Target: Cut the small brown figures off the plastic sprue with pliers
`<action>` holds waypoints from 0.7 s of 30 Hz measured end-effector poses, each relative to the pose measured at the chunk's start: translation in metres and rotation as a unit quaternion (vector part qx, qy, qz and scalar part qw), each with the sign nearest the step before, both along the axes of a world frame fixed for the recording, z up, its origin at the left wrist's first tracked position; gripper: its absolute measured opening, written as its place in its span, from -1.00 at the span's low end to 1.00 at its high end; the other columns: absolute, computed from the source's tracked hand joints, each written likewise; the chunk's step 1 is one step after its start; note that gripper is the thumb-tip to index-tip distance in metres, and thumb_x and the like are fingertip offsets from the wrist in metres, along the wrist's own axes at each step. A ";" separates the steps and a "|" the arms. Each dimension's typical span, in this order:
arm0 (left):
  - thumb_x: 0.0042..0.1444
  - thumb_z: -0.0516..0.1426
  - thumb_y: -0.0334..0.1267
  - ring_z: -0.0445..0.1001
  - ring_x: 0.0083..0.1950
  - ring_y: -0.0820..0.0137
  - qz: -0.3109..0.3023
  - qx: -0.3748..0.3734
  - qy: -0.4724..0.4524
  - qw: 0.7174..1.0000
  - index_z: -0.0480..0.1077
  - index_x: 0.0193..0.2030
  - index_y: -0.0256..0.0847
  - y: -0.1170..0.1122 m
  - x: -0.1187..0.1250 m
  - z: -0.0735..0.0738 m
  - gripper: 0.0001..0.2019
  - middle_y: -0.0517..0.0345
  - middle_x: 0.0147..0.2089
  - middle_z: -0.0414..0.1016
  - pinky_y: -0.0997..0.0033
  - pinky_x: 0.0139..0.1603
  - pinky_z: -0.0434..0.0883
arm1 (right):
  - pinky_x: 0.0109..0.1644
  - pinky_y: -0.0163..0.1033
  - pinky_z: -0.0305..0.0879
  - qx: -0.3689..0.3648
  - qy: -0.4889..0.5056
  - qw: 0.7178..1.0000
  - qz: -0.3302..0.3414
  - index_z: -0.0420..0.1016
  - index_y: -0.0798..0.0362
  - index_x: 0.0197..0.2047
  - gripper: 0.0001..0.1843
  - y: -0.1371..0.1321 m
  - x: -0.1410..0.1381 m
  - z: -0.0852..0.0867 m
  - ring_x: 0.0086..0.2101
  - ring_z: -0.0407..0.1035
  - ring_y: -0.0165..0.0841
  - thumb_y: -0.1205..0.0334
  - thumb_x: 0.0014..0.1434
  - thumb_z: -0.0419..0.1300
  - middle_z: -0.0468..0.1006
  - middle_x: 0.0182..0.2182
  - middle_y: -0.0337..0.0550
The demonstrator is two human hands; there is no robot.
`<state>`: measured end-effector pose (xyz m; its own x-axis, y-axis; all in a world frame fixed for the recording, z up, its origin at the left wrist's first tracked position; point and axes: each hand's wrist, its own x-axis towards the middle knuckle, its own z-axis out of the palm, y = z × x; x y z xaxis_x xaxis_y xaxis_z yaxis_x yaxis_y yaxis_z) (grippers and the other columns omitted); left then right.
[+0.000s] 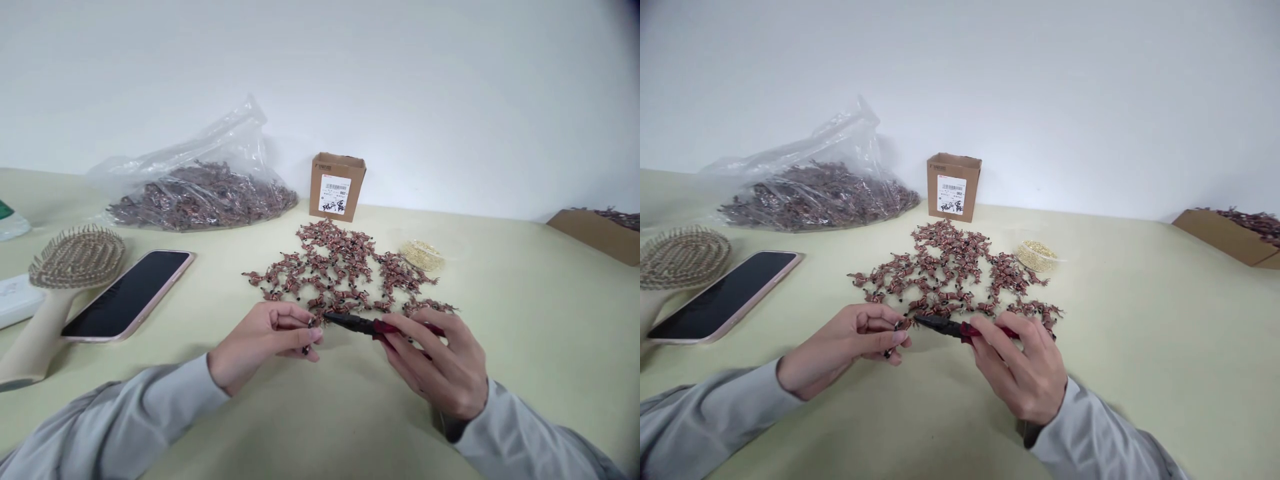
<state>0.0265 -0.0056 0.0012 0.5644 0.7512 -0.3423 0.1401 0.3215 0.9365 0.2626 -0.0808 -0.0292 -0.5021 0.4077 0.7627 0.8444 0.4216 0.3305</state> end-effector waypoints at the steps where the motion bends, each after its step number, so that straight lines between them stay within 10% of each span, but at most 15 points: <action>1: -0.18 0.23 -0.26 0.48 -0.41 0.41 0.001 -0.009 -0.004 1.000 0.37 -0.36 -0.28 0.000 0.000 0.000 -0.79 0.11 -0.38 0.52 0.41 -0.30 0.42 | -0.35 -0.16 0.33 0.005 0.001 1.000 0.003 0.45 0.06 -0.39 -0.81 0.000 0.000 0.001 -0.26 0.30 -0.25 0.36 -0.16 0.31 0.53 -0.27 -0.19; 21: -0.17 0.23 -0.26 0.45 -0.36 0.45 0.022 -0.047 -0.031 0.998 0.40 -0.43 -0.26 0.000 -0.001 -0.001 -0.84 0.15 -0.38 0.51 0.49 -0.28 0.42 | -0.38 -0.15 0.32 0.014 -0.032 0.999 0.042 0.46 0.11 -0.38 -0.79 -0.001 0.001 0.004 -0.31 0.29 -0.26 0.42 -0.18 0.31 0.54 -0.27 -0.16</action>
<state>0.0251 -0.0056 0.0000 0.5543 0.7414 -0.3783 0.0675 0.4130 0.9082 0.2638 -0.0817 -0.0248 -0.5815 0.3409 0.7387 0.7835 0.4793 0.3955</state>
